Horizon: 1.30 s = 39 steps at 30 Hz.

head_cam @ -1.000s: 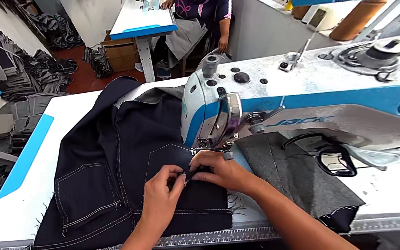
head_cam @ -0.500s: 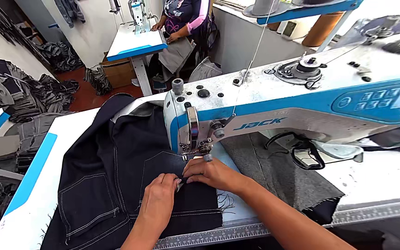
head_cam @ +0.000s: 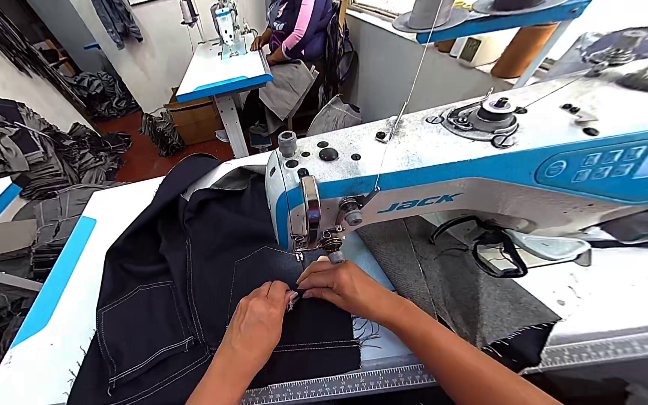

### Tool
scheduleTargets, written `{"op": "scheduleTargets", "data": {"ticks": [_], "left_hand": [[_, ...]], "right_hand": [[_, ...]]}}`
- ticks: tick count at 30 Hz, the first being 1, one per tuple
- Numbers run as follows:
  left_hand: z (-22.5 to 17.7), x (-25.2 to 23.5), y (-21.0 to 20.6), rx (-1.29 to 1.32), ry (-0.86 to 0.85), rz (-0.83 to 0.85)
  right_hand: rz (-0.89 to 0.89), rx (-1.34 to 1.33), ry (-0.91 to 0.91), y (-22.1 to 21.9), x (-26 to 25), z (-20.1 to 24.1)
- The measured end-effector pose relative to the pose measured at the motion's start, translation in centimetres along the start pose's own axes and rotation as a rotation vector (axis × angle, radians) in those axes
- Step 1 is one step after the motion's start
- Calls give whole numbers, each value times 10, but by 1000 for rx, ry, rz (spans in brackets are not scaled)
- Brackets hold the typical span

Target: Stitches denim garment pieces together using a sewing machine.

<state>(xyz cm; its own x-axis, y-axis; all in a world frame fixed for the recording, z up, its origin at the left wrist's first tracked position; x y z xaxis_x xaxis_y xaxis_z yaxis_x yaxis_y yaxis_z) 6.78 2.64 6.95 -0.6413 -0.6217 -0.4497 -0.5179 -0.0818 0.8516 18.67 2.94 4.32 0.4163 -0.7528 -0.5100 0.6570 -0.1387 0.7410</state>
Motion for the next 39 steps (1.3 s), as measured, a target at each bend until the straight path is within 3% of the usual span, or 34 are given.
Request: {"op": "scheduleTargets", "data": {"ticks": [5,12,16,22,27,33,36,39], "left_hand": [[-48,19,-2,-103,-326,-55],[-57,33,-13,-104,-391,5],[-31,27,-6,142,-278,173],[37,-1,-3,199,-268,148],[29,5,-36,181,-356,315],[28,9,-41,142,-369,349],[43,12,-41,94,-219,393],[84,18,-27,-11,-27,439]], "right_hand": [[-53,211,-66,6,24,20],[-84,202,-124,4,57,51],[-72,250,-70,-1,56,54],[-4,399,51,-7,40,63],[-43,462,148,-6,37,70],[-126,489,101,-6,43,74],[-107,451,61,-6,52,70],[-90,411,22,-6,59,65]]}}
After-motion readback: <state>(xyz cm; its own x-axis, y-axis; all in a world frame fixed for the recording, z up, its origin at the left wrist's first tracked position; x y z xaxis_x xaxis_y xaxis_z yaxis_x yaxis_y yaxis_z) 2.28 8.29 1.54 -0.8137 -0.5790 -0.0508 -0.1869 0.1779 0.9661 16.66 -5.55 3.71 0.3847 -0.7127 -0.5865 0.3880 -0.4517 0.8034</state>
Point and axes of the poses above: each hand's wrist, its own x-axis away from the middle knuckle, its own y-axis out of the back of the hand, z = x × y, the point moved 10 cm from there along -x, towards the middle knuckle, and after that the axes turned 5 degrees about x, right-handed, at the moved point
